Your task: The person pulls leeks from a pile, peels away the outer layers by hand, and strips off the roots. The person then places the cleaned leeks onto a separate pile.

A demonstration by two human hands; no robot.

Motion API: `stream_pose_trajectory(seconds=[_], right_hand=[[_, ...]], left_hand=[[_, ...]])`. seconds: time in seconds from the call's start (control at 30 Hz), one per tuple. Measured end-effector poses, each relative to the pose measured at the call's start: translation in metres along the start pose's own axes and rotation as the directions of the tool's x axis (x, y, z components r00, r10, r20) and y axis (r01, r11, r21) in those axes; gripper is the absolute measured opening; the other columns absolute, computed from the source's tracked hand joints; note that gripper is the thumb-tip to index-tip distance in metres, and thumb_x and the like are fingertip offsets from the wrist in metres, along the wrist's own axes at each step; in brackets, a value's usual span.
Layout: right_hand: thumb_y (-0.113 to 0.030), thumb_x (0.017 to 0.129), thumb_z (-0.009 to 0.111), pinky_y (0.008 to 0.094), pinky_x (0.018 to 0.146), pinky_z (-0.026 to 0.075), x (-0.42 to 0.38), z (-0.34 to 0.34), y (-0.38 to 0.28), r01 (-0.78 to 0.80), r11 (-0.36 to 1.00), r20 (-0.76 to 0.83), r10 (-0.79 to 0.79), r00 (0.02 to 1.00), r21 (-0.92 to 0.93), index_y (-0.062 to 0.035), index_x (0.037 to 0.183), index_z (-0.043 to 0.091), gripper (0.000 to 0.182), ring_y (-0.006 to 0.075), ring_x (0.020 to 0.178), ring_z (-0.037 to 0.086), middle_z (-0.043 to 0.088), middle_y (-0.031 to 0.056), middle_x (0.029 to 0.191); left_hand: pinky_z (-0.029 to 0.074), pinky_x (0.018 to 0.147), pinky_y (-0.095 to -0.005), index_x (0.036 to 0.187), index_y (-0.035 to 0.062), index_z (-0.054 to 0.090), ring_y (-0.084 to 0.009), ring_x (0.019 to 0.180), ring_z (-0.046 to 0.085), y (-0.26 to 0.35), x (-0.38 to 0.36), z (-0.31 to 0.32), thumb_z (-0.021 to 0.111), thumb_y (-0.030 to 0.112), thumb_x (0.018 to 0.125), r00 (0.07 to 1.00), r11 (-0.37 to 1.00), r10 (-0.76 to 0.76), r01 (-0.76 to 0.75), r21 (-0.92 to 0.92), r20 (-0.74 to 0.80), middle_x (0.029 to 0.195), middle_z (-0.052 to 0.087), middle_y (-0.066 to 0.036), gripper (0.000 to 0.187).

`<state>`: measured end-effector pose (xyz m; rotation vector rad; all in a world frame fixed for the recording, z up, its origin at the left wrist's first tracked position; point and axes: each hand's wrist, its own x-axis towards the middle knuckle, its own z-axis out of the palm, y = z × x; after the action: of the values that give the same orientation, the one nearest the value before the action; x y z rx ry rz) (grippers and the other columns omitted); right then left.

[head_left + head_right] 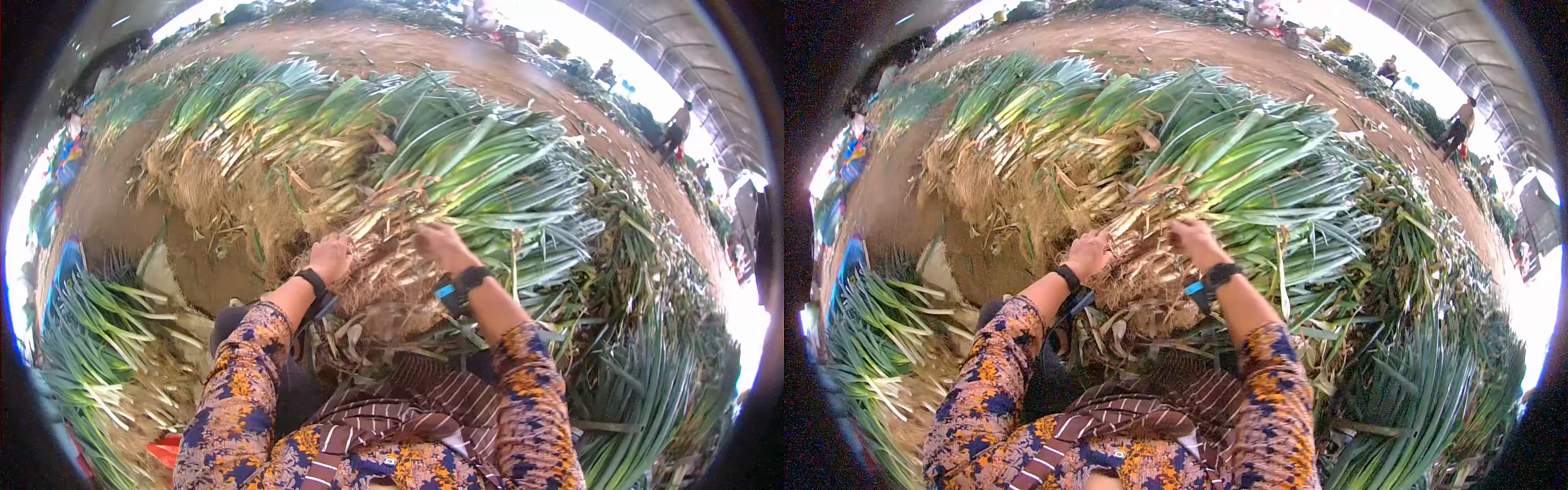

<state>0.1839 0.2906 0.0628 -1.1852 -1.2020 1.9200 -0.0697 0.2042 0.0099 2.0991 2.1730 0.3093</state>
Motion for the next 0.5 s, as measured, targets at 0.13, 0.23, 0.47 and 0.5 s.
stream_pose_trajectory(seconds=[0.13, 0.23, 0.47, 0.5], right_hand=[[-0.016, 0.091, 0.056, 0.0261, 0.056, 0.049, 0.036, 0.046, 0.042, 0.020, 0.996, 0.031, -0.018, 0.999, -0.082, 0.0029, 0.108, 0.055, 0.025, 0.0156, 0.065, 0.059, 0.063, 0.0096, 0.083], [-0.016, 0.091, 0.055, 0.0287, 0.062, 0.051, 0.043, 0.050, 0.051, 0.046, 0.997, -0.018, -0.047, 0.999, -0.069, 0.0030, 0.110, 0.055, 0.027, 0.0165, 0.071, 0.060, 0.062, 0.0095, 0.087], [-0.026, 0.093, 0.051, 0.0306, 0.064, 0.048, 0.063, 0.038, 0.035, 0.180, 0.883, -0.082, -0.160, 0.984, 0.432, -0.0034, 0.107, 0.051, 0.027, 0.0160, 0.077, 0.056, 0.057, 0.0065, 0.087], [-0.031, 0.093, 0.051, 0.0330, 0.065, 0.048, 0.069, 0.037, 0.032, 0.228, 0.838, -0.132, -0.187, 0.973, 0.496, -0.0042, 0.111, 0.051, 0.032, 0.0173, 0.079, 0.057, 0.058, 0.0067, 0.089]], left_hand=[[0.047, 0.084, -0.0426, 0.107, 0.0016, 0.053, -0.0357, 0.100, 0.057, -0.012, 0.024, 0.009, 0.058, 0.018, 0.080, 0.985, 0.997, -0.061, 0.068, -0.038, 0.161, 0.107, 0.057, -0.018, 0.032], [0.047, 0.081, -0.0443, 0.103, -0.0001, 0.053, -0.0378, 0.097, 0.057, -0.038, 0.036, 0.012, 0.055, 0.019, 0.080, 0.995, 0.992, 0.082, -0.075, -0.103, 0.062, 0.101, 0.058, -0.020, 0.029], [0.042, 0.053, -0.0327, 0.082, -0.0009, 0.056, -0.0147, 0.057, 0.050, 0.008, 0.004, -0.135, 0.061, 0.025, 0.082, 0.912, 0.793, 0.112, 0.158, -0.589, 0.395, 0.066, 0.053, -0.005, 0.026], [0.041, 0.052, -0.0309, 0.081, 0.0000, 0.056, -0.0117, 0.057, 0.049, 0.021, -0.013, -0.146, 0.061, 0.024, 0.083, 0.883, 0.701, 0.131, 0.239, -0.671, 0.451, 0.068, 0.053, -0.002, 0.025]])
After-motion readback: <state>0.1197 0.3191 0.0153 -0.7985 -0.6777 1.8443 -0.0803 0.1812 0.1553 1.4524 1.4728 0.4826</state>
